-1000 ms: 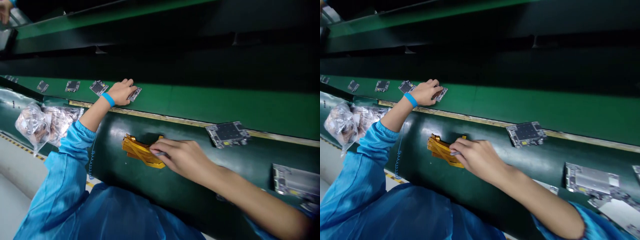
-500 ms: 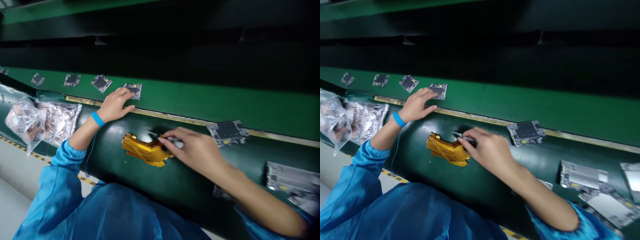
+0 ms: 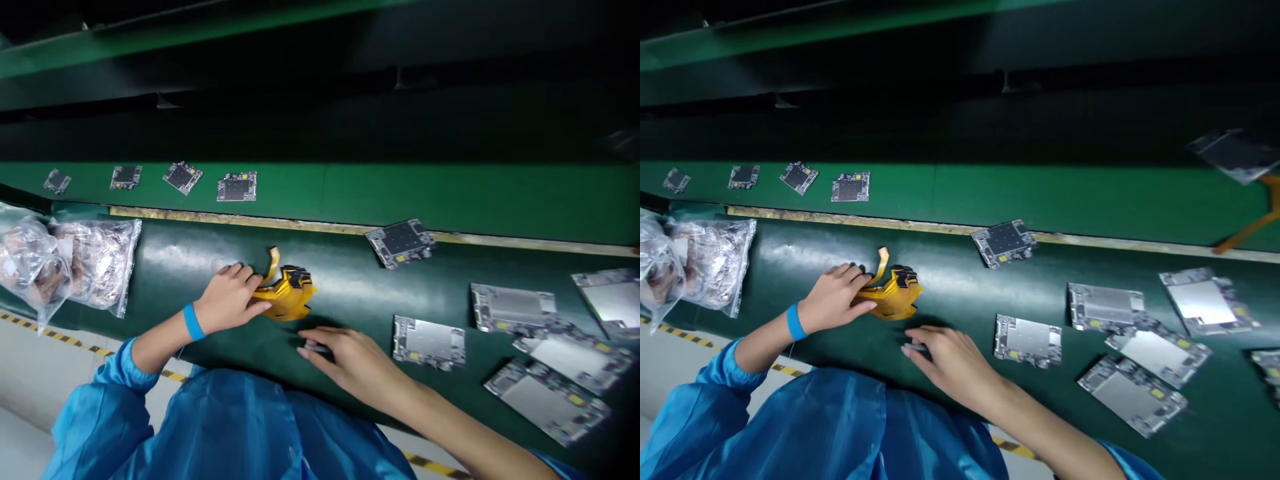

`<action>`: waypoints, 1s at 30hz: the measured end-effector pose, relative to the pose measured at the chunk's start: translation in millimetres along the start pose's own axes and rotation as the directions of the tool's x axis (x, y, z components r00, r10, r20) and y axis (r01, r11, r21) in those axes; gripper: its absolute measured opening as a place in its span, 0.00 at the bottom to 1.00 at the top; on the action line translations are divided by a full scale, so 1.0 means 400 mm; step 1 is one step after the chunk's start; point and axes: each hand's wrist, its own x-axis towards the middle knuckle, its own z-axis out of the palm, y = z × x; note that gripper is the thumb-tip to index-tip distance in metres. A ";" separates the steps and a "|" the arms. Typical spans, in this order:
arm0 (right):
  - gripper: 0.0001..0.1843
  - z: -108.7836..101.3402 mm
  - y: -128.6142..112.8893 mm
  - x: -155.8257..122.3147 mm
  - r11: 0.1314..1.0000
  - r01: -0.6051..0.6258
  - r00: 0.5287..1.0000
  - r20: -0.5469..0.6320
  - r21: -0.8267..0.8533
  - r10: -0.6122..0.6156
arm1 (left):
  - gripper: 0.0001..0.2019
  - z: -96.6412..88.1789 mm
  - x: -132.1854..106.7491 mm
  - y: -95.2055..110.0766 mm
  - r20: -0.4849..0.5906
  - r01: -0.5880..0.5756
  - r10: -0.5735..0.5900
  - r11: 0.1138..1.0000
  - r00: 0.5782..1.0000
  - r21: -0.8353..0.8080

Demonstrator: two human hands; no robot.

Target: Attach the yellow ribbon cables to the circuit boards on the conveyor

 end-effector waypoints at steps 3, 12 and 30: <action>0.17 0.018 0.005 0.027 0.995 -0.032 0.996 -0.090 -0.093 0.023 | 0.19 0.026 -0.053 0.037 0.066 0.125 -0.117 0.984 0.991 -0.129; 0.22 -0.018 0.033 0.115 0.958 -0.042 0.985 -0.174 -0.283 -0.008 | 0.32 0.201 -0.079 0.194 0.112 0.152 -0.202 0.192 0.973 -0.970; 0.17 -0.156 0.042 0.254 0.854 0.004 1.000 0.015 -0.520 0.004 | 0.17 0.069 -0.121 0.092 -0.175 -0.078 -0.208 0.408 0.962 -0.910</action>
